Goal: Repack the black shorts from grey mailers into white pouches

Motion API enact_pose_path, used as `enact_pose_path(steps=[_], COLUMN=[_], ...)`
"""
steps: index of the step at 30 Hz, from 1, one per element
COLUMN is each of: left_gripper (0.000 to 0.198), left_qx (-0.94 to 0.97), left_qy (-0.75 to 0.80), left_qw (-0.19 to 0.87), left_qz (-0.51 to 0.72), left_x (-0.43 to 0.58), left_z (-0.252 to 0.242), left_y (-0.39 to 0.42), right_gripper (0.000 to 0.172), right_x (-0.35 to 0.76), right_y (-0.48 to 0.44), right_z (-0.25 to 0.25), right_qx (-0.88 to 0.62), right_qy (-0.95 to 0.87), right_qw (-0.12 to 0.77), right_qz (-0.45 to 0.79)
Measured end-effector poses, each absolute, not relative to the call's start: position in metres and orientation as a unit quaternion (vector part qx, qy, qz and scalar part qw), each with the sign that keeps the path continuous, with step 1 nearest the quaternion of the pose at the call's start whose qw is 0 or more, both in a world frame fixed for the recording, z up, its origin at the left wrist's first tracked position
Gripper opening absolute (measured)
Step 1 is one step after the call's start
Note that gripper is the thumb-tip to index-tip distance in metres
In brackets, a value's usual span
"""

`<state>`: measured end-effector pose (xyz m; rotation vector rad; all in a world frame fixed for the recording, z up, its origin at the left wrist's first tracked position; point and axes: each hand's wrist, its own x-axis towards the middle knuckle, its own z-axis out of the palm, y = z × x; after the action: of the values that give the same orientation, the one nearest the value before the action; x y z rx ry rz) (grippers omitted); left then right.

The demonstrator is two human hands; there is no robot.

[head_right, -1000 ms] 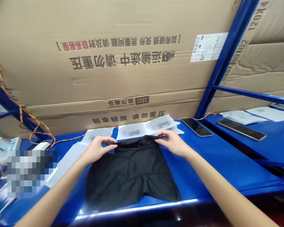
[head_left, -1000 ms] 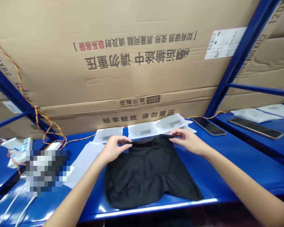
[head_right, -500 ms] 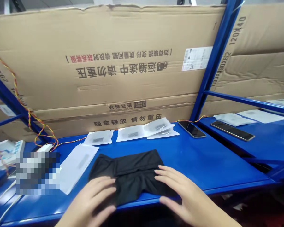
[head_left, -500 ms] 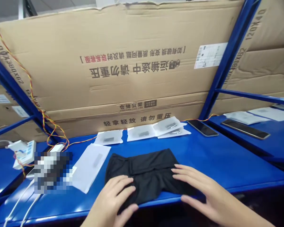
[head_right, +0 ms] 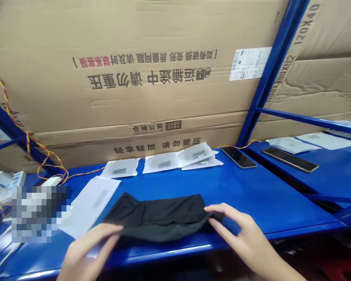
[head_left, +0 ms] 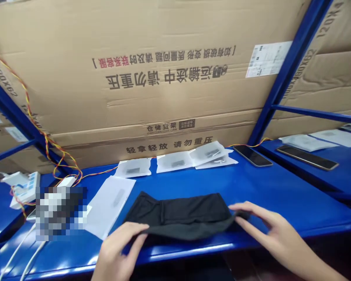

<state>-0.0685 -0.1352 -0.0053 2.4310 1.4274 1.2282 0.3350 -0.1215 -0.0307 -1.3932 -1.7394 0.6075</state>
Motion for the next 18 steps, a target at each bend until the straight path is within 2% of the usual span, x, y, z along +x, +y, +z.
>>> enact_pose_path(steps=[3,6,9,14,18], left_gripper=[0.022,0.017,0.021,0.032,0.034], left_qx=[0.744,0.755,0.796,0.834,0.901], left_qy=[0.542,0.561,0.533,0.45,0.352], left_qw=[0.136,0.158,0.09,-0.062,-0.078], left_qz=[0.367,0.3,0.273,0.312,0.243], left_x=[-0.061,-0.058,-0.055,-0.023,0.02], left_z=[0.012,0.011,0.003,0.001,-0.014], left_y=[-0.086,-0.054,-0.05,-0.074,-0.092], right_gripper=[0.049,0.049,0.043,0.039,0.032], right_x=[0.324,0.323,0.324,0.318,0.311], right_y=[-0.086,-0.062,-0.058,-0.063,-0.059], right_z=[-0.024,-0.029,-0.036,-0.032,-0.029], right_qx=[-0.58,-0.594,-0.605,-0.613,-0.612], right_qy=[-0.65,-0.67,-0.7,-0.716,-0.706], right_qw=[0.409,0.367,0.327,0.283,0.289], right_qz=[0.273,0.251,0.195,0.181,0.21])
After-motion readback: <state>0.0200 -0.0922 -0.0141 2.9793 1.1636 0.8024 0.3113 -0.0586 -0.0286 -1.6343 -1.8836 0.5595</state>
